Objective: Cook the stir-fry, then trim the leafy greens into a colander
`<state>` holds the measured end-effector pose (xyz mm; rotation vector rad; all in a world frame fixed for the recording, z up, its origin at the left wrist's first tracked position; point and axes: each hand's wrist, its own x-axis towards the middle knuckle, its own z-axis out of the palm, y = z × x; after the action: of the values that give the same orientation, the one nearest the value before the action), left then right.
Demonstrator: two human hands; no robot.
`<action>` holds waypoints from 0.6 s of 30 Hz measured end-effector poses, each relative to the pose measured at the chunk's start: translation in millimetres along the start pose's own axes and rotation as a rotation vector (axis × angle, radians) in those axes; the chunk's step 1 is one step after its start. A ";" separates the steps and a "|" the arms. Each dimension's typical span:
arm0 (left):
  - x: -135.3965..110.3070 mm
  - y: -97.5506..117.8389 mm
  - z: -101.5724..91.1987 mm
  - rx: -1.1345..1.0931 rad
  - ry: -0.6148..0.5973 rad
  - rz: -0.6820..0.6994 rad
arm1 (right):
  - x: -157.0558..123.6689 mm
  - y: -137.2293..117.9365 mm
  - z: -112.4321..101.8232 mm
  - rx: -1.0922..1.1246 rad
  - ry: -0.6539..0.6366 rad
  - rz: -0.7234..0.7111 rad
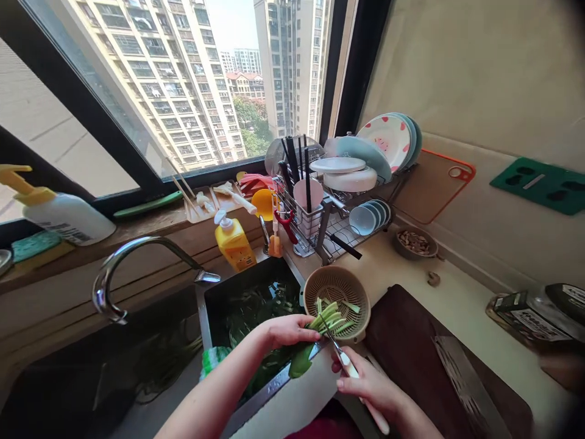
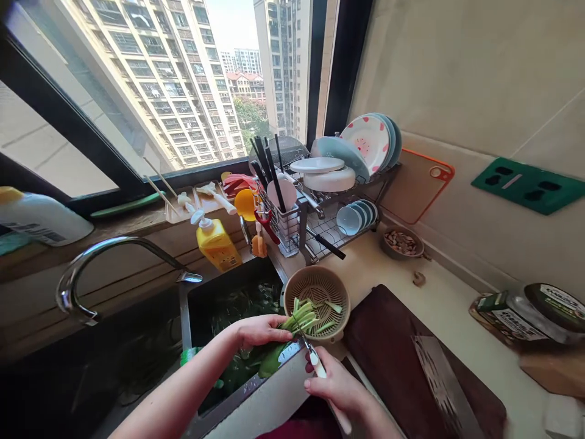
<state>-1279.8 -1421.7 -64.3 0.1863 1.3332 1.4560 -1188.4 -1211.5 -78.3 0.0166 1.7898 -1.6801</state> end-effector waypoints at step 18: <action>62.8 11.9 -16.6 -0.021 -0.018 -0.226 | 17.8 25.8 -50.6 -0.234 0.302 0.080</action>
<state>-1323.0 -1381.2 -93.6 0.0331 1.2802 1.2742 -1213.7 -1169.7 -112.2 0.2478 2.1700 -1.4623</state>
